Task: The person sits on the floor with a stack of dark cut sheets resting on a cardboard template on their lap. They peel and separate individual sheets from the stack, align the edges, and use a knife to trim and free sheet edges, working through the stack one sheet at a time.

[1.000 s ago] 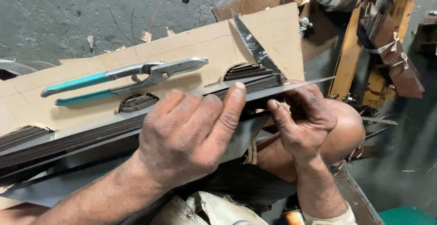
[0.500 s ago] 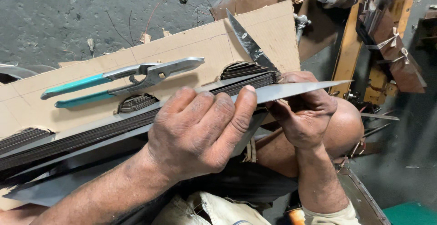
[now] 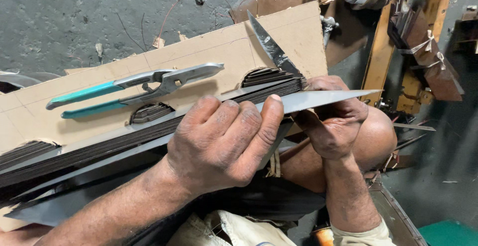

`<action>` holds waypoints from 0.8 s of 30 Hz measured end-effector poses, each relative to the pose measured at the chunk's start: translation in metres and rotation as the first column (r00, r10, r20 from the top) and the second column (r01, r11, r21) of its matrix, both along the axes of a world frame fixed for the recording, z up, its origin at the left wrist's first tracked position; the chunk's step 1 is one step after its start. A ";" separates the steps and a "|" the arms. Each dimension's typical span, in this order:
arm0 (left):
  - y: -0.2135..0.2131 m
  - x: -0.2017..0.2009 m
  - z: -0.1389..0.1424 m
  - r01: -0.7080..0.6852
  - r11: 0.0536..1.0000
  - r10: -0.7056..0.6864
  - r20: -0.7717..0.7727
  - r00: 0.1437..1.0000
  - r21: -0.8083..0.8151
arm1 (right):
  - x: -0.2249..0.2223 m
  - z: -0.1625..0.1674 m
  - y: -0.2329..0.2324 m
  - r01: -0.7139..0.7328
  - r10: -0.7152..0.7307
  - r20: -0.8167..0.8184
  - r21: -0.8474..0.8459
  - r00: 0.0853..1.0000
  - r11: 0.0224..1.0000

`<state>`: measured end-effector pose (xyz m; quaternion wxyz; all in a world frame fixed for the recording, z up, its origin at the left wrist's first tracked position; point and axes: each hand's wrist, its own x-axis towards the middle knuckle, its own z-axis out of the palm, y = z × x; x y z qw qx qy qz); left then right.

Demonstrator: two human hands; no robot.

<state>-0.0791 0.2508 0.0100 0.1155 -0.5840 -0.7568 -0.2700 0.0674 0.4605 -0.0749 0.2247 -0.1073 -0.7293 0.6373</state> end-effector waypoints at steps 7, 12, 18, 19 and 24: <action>0.001 0.003 -0.002 -0.008 1.000 0.008 -0.019 1.000 -0.017 | 0.006 0.004 -0.007 0.051 -0.043 0.065 -0.122 0.997 0.991; 0.001 0.007 -0.001 -0.022 0.999 0.021 -0.036 0.999 -0.031 | 0.013 0.009 -0.018 0.129 -0.119 0.141 -0.069 0.983 0.989; -0.032 0.018 0.001 -0.176 0.982 0.172 -0.066 0.983 -0.062 | 0.012 0.051 -0.031 0.315 -0.281 -0.143 0.448 0.949 0.837; -0.050 0.017 0.003 -0.212 0.975 0.206 -0.084 0.975 -0.062 | 0.009 0.062 -0.028 0.311 -0.232 -0.209 0.588 0.950 0.746; -0.134 0.009 0.007 -0.352 0.925 0.327 -0.174 0.929 -0.140 | 0.001 0.095 -0.002 0.143 0.129 -0.179 0.959 0.975 0.246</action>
